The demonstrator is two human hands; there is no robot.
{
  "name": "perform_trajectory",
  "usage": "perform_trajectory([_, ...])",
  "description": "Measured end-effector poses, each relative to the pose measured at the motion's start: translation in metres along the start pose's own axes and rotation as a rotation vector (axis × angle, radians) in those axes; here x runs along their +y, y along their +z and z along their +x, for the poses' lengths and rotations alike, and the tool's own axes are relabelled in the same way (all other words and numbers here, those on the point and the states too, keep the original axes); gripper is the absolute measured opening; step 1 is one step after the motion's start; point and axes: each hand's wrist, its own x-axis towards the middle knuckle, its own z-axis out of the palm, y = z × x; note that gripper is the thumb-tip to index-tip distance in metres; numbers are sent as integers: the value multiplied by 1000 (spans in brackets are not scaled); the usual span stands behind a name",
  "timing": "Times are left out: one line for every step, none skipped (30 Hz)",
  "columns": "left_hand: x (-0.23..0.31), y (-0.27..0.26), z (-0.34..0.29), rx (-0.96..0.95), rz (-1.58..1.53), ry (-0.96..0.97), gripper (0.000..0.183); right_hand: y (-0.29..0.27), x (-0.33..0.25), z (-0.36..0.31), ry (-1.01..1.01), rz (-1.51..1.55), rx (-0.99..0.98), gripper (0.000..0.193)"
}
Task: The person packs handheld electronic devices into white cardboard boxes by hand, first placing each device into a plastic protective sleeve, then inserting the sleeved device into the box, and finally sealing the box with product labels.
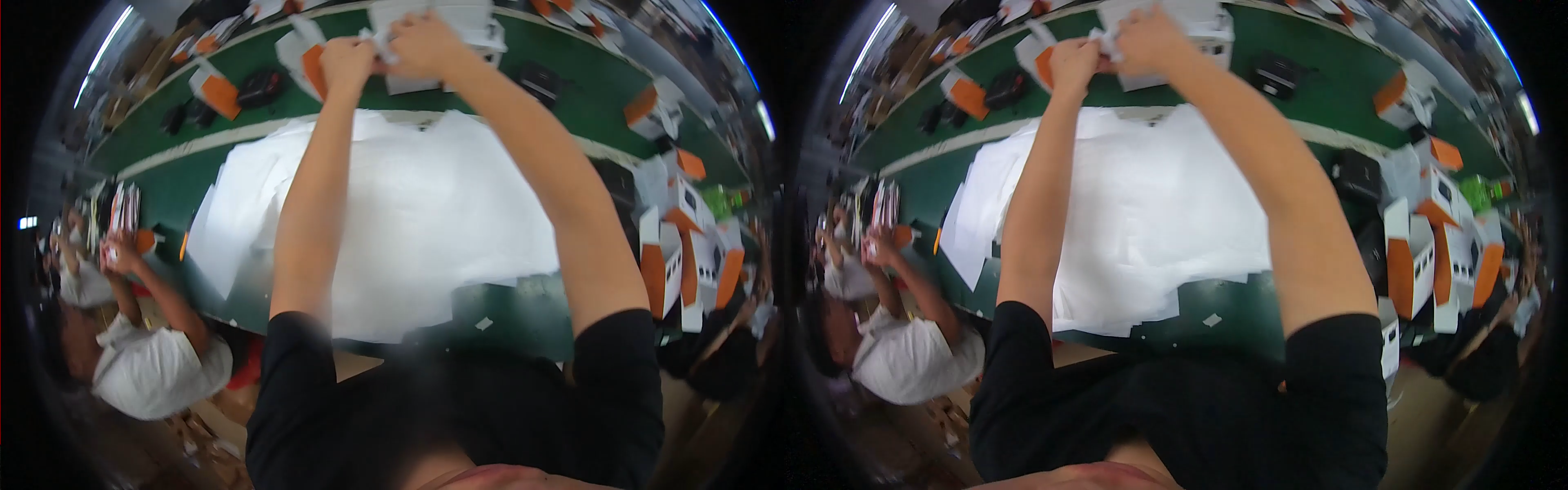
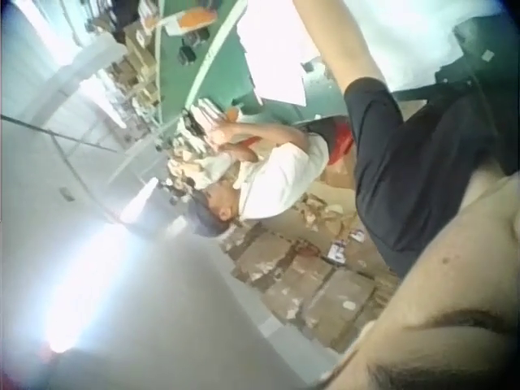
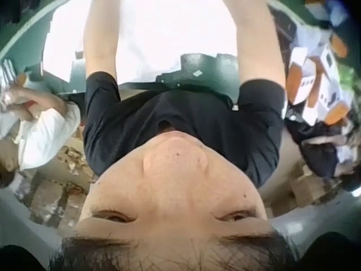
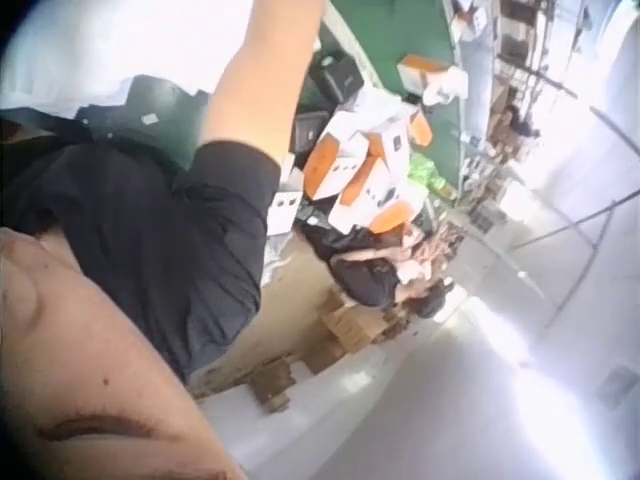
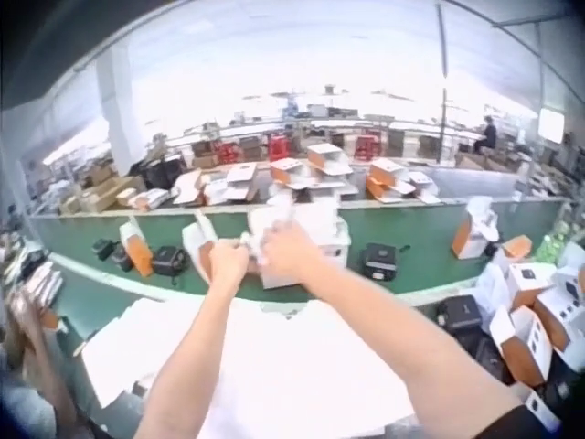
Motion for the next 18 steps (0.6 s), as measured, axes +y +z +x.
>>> perform_trajectory([3, 2, -5, -8, -31, -60, 31, 4, -6, -4, 12, 13, 47, 62])
perform_trajectory([4, 3, -2, 24, 50, -79, 33, 3, -9, -5, 9, 18, 109, 62])
perform_trajectory([-9, -1, 0, 99, 99, -40, 34, -13, -6, -9, -101, 44, 218, 62])
perform_trajectory([-21, -7, 5, 113, 60, -53, 34, -27, 5, -16, -102, 333, 369, 66])
perform_trajectory([-19, -9, 3, 103, -47, -89, 39, -42, 24, -27, -97, 625, 517, 71])
perform_trajectory([-3, -11, -6, 74, -103, -157, 39, -59, 60, -46, 32, 912, 387, 60])
perform_trajectory([16, -8, -12, 40, -159, -213, 39, -66, 105, -78, 173, 1188, 260, 61])
perform_trajectory([33, 4, -12, 2, -176, -181, 39, -43, 163, -118, 114, 1167, 223, 70])
perform_trajectory([32, 0, -14, 112, -21, -66, 38, -16, 193, -131, 6, 1178, 168, 80])
perform_trajectory([29, 1, -18, 209, 125, 48, 38, -5, 195, -142, 327, 1182, -104, 93])
perform_trajectory([31, -6, -32, 206, 147, 31, 38, 9, 187, -144, 627, 1167, -391, 106])
perform_trajectory([57, -7, -51, 194, 125, 232, 36, 27, 192, -155, 652, 1180, -395, 106])
perform_trajectory([88, -5, -74, 175, 86, 447, 35, 45, 209, -166, 608, 942, -549, 113])
perform_trajectory([115, -4, -102, -38, 31, 326, 33, 57, 223, -166, 534, 700, -691, 121])
perform_trajectory([133, -9, -137, -228, -5, 186, 30, 46, 215, -156, 679, 933, -865, 125])
perform_trajectory([145, -7, -174, -387, 86, 173, 31, 38, 211, -155, 705, 958, -808, 114])
perform_trajectory([148, -3, -208, -541, 175, 157, 31, 32, 206, -154, 729, 979, -751, 103])
perform_trajectory([141, 6, -232, -576, 232, 205, 32, 32, 203, -156, 736, 980, -742, 103])
